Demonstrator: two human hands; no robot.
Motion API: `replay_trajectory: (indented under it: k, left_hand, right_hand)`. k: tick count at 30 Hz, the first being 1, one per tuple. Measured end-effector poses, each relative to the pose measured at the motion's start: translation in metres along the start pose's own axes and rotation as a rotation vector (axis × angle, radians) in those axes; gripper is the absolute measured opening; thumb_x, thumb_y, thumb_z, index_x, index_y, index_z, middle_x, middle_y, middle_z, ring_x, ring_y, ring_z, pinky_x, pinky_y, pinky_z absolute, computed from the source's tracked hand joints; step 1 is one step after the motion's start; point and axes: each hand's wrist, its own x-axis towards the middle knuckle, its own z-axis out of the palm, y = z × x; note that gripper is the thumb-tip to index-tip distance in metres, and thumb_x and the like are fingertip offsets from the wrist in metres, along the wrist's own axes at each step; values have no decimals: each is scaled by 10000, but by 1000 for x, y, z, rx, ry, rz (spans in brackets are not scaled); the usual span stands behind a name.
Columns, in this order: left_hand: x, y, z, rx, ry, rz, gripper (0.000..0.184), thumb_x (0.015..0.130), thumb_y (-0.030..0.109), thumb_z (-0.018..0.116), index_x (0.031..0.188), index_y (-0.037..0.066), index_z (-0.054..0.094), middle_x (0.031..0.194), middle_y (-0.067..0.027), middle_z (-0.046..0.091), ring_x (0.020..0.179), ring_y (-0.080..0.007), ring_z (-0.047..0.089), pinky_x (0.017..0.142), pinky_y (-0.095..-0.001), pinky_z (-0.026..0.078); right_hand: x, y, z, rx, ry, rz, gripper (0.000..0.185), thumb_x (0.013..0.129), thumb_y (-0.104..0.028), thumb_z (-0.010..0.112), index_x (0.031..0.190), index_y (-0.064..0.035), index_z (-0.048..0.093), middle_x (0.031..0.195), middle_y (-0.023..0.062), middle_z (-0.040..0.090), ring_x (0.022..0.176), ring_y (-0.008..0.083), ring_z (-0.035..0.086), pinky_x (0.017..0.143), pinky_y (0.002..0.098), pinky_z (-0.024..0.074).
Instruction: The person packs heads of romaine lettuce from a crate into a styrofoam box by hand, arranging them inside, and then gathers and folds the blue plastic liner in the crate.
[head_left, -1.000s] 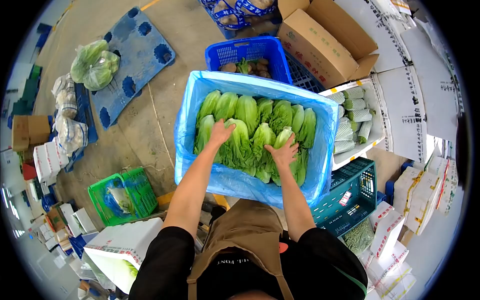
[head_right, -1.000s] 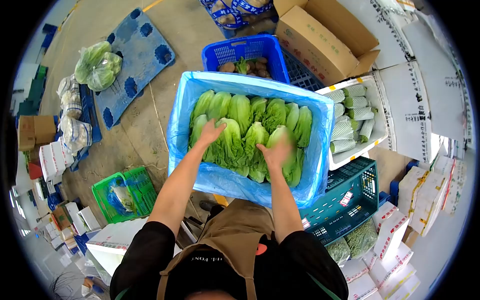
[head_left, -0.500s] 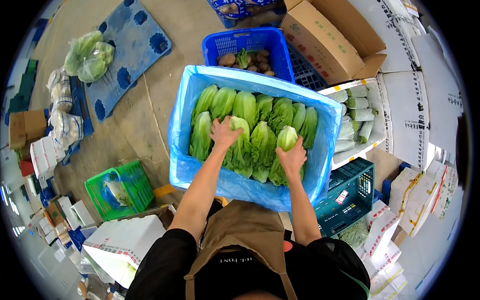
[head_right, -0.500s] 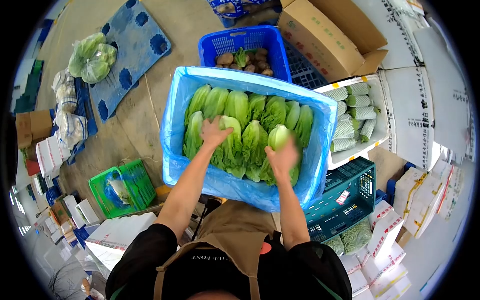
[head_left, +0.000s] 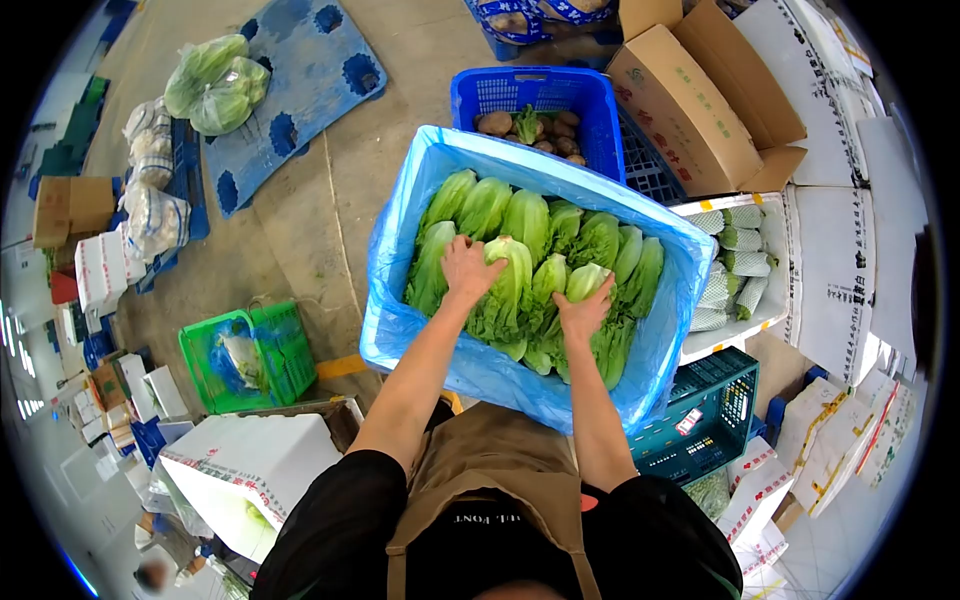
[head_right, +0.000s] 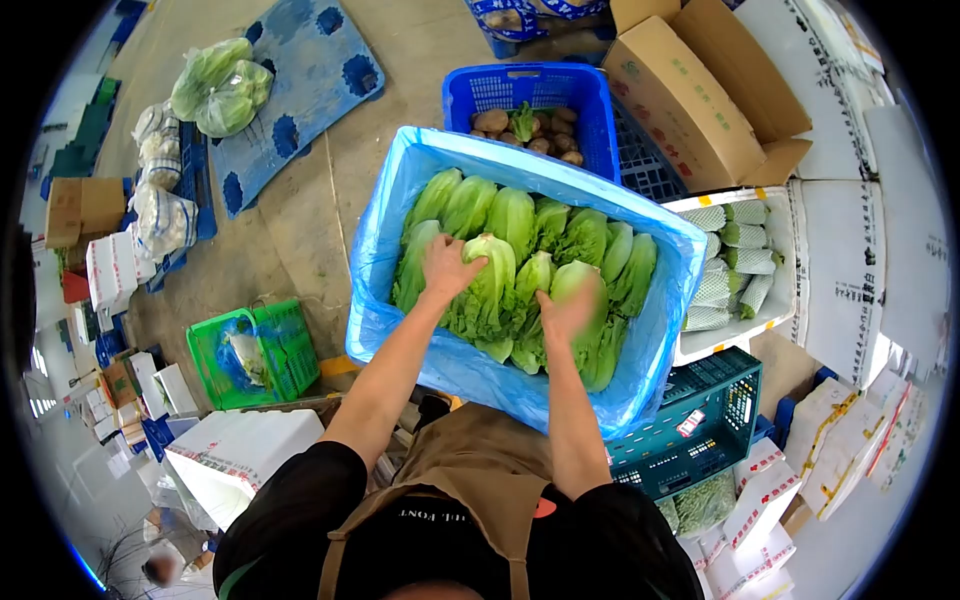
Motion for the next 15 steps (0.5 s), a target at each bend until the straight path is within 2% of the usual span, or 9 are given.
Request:
replay_trajectory:
  k: [1, 4, 7, 8, 11, 14, 15]
  left_hand:
    - [-5, 4, -8, 66, 15, 11, 604, 743, 537, 699, 1108, 58, 656, 1431, -231, 333, 1302, -408, 331, 1010, -540, 327]
    - [-1, -35, -1, -27, 78, -109, 635, 684, 619, 716, 1098, 139, 696, 1524, -200, 132, 1396, -407, 124, 1070, -606, 192]
    - [10, -59, 7, -242, -43, -195, 697, 644, 643, 732, 1145, 160, 683, 1538, -183, 66, 1412, -419, 35, 1076, -664, 82]
    - [13, -61, 8, -249, -53, -205, 710, 627, 650, 741, 1137, 159, 686, 1538, -178, 85, 1416, -406, 29, 1073, -666, 89]
    - [11, -49, -8, -186, -91, -252, 683, 635, 633, 746, 1129, 164, 690, 1505, -175, 163, 1401, -403, 80, 1071, -658, 112]
    - [-4, -31, -18, -131, -19, -110, 635, 659, 610, 743, 1112, 167, 696, 1436, -162, 259, 1372, -367, 161, 1057, -649, 161]
    - [-7, -30, -12, -170, 25, -60, 615, 667, 599, 741, 1100, 164, 699, 1416, -158, 276, 1358, -354, 188, 1049, -647, 179]
  right_hand:
    - [0, -2, -5, 16, -14, -5, 1200, 613, -361, 867, 1502, -197, 78, 1366, 303, 354, 1210, 475, 399, 969, 592, 351]
    - [-14, -28, -11, -153, 23, -78, 1142, 645, -435, 828, 1496, -148, 122, 1313, 303, 421, 1180, 461, 429, 938, 568, 378]
    - [-11, -18, -10, -160, 60, -183, 1066, 682, -523, 771, 1483, -121, 194, 1257, 290, 476, 1126, 447, 484, 901, 547, 398]
    - [1, -1, -8, -144, 84, -250, 946, 729, -548, 729, 1429, -54, 328, 1130, 233, 566, 1035, 364, 553, 870, 458, 434]
    - [40, 40, -23, 375, -258, -37, 802, 798, -513, 688, 1354, 10, 442, 1097, 175, 602, 986, 261, 582, 855, 369, 454]
    - [64, 78, -25, 725, -559, 180, 664, 868, -423, 647, 1308, 49, 493, 1149, 138, 606, 1009, 199, 574, 869, 319, 450]
    - [63, 78, -24, 702, -565, 149, 641, 879, -402, 640, 1313, 46, 492, 1172, 135, 599, 1024, 200, 571, 880, 321, 448]
